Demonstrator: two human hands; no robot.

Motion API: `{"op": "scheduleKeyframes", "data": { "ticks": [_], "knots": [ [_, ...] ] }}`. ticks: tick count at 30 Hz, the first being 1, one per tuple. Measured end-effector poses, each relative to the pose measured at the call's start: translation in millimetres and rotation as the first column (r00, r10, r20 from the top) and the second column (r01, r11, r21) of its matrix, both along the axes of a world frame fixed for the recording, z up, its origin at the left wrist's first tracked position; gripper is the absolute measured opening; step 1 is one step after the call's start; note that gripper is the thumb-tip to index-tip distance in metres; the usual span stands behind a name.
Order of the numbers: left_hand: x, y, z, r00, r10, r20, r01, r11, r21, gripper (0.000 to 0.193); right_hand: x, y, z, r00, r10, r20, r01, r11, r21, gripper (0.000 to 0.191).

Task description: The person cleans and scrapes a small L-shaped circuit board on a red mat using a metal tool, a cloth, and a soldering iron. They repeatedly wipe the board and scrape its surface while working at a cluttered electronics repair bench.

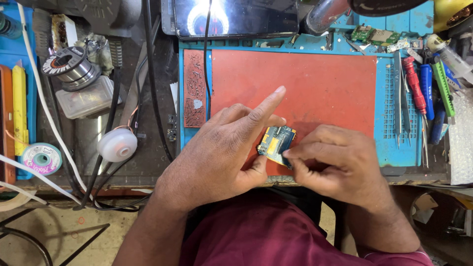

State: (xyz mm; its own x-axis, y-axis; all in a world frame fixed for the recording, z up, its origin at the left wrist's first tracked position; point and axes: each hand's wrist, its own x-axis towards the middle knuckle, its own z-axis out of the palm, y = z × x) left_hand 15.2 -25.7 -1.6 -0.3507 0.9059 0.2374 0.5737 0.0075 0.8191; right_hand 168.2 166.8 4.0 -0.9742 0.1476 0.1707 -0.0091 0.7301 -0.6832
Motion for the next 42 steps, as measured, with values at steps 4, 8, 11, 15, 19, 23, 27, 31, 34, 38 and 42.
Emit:
{"op": "scheduleKeyframes", "data": {
  "ticks": [4,8,11,15,19,23,27,31,34,38,42],
  "knots": [
    [0.1,0.7,0.1,1.000,-0.005,0.008,0.005,1.000,-0.007,0.096,-1.0,-2.0,-1.6,0.994,-0.105,0.012,0.105,0.994,0.021,0.017],
    [-0.6,0.0,-0.2,1.000,-0.004,0.000,0.004,1.000,0.001,0.095,-1.5,-0.5,-0.8,0.994,0.089,-0.064,-0.087,0.995,0.039,0.018],
    [-0.3,-0.1,-0.5,1.000,-0.005,0.003,0.005,1.000,0.005,0.095,-0.1,-3.2,-1.1,0.992,-0.116,0.046,0.115,0.993,0.022,0.014],
    [-0.4,-0.6,-0.8,1.000,-0.005,0.009,0.005,1.000,0.001,0.096,0.9,-2.0,-0.7,1.000,-0.014,0.017,0.014,1.000,0.023,0.015],
    [-0.3,-0.6,-1.3,1.000,-0.002,0.007,0.002,1.000,0.005,0.096,1.7,-4.0,-2.3,0.998,-0.055,0.014,0.054,0.998,0.039,0.015],
    [-0.4,-0.2,-1.6,1.000,0.000,0.006,0.000,1.000,0.004,0.097,1.8,-3.6,-2.9,0.997,0.048,-0.059,-0.043,0.996,0.079,0.016],
    [0.0,-0.1,-1.6,1.000,-0.003,0.012,0.003,1.000,0.007,0.097,3.5,-4.4,-2.4,0.997,-0.072,0.028,0.072,0.997,0.012,0.014],
    [-0.2,-1.0,-0.8,1.000,0.003,-0.002,-0.003,1.000,0.003,0.097,2.4,-2.1,-3.2,1.000,-0.023,-0.006,0.023,0.999,0.045,0.017],
    [-0.2,-0.3,-0.6,1.000,0.000,0.007,0.000,1.000,-0.002,0.096,1.7,-2.8,-5.2,0.993,-0.119,0.026,0.118,0.992,0.043,0.017],
    [-0.9,-0.5,-0.3,1.000,-0.002,0.006,0.002,1.000,0.002,0.096,1.1,-1.7,-6.4,0.997,-0.002,-0.083,0.006,0.999,0.038,0.022],
    [-0.4,0.2,-0.7,1.000,-0.002,0.012,0.002,1.000,0.006,0.095,1.5,-3.7,-7.4,0.989,-0.145,-0.006,0.145,0.989,0.041,0.020]
  ]
}}
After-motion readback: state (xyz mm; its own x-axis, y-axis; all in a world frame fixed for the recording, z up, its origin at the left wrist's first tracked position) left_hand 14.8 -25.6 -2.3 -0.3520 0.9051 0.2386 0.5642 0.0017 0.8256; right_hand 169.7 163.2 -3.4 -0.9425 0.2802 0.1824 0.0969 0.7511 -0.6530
